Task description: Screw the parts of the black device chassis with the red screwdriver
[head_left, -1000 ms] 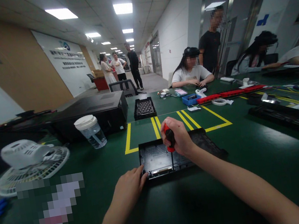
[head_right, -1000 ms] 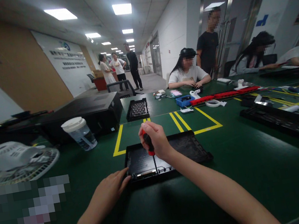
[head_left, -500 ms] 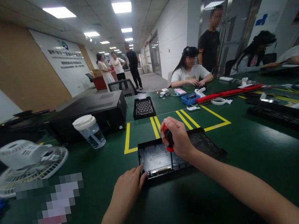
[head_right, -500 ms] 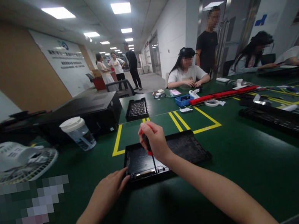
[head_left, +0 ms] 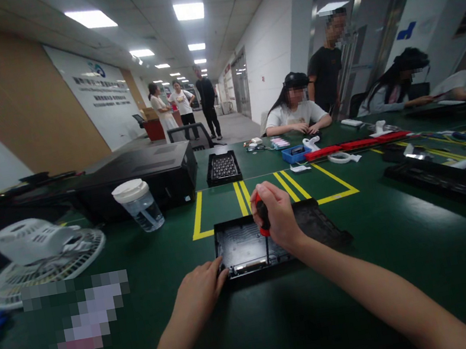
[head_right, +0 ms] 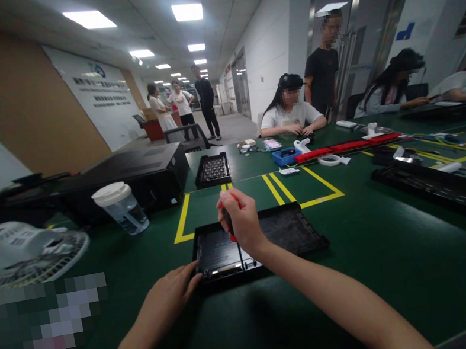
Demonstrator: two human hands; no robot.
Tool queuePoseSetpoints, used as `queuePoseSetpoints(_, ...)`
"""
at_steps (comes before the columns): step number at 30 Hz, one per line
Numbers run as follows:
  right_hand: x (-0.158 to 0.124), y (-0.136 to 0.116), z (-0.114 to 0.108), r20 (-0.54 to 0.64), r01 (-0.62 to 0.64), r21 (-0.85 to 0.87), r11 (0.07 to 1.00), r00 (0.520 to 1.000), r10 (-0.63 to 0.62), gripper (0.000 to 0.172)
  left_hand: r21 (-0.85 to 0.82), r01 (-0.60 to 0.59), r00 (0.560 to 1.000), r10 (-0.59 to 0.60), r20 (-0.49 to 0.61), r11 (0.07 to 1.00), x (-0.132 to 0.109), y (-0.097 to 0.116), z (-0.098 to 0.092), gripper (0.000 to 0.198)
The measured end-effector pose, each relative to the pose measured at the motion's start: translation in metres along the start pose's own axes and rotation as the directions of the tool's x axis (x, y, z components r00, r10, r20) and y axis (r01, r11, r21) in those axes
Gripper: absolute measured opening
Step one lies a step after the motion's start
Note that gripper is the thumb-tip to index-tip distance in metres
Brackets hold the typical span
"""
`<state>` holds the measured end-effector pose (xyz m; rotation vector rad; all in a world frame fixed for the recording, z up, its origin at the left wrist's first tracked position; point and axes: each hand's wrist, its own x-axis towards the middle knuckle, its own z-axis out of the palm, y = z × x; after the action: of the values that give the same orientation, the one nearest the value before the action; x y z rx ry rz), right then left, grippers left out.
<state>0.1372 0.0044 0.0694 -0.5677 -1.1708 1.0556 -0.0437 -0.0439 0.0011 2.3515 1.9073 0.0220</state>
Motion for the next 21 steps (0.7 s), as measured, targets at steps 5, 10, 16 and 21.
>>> queuePoseSetpoints(5, -0.0012, -0.0007, 0.0014, -0.008, 0.020, -0.009, 1.000, 1.000, -0.020, 0.028, 0.005, 0.007, 1.000, -0.007, 0.014, 1.000, 0.0000, 0.0017, -0.0021, 0.045)
queuePoseSetpoints(10, -0.0013, 0.0001, 0.0020, -0.046, 0.031, -0.020, 0.999, 0.998, -0.032, 0.029, 0.016, 0.010, 1.000, -0.010, 0.011, 1.000, 0.0008, 0.0016, -0.0013, 0.046)
queuePoseSetpoints(16, -0.0018, 0.0005, 0.0019, -0.072, 0.040, -0.035, 0.999, 0.997, -0.042, 0.028, 0.003, 0.008, 1.000, -0.008, 0.020, 1.000, -0.0004, 0.0015, -0.0015, 0.045)
queuePoseSetpoints(21, -0.0033, -0.0010, 0.0038, -0.084, 0.044, -0.054, 0.998, 0.995, -0.049, 0.028, 0.011, 0.019, 0.999, -0.019, 0.029, 1.000, -0.0010, 0.0029, -0.0029, 0.046)
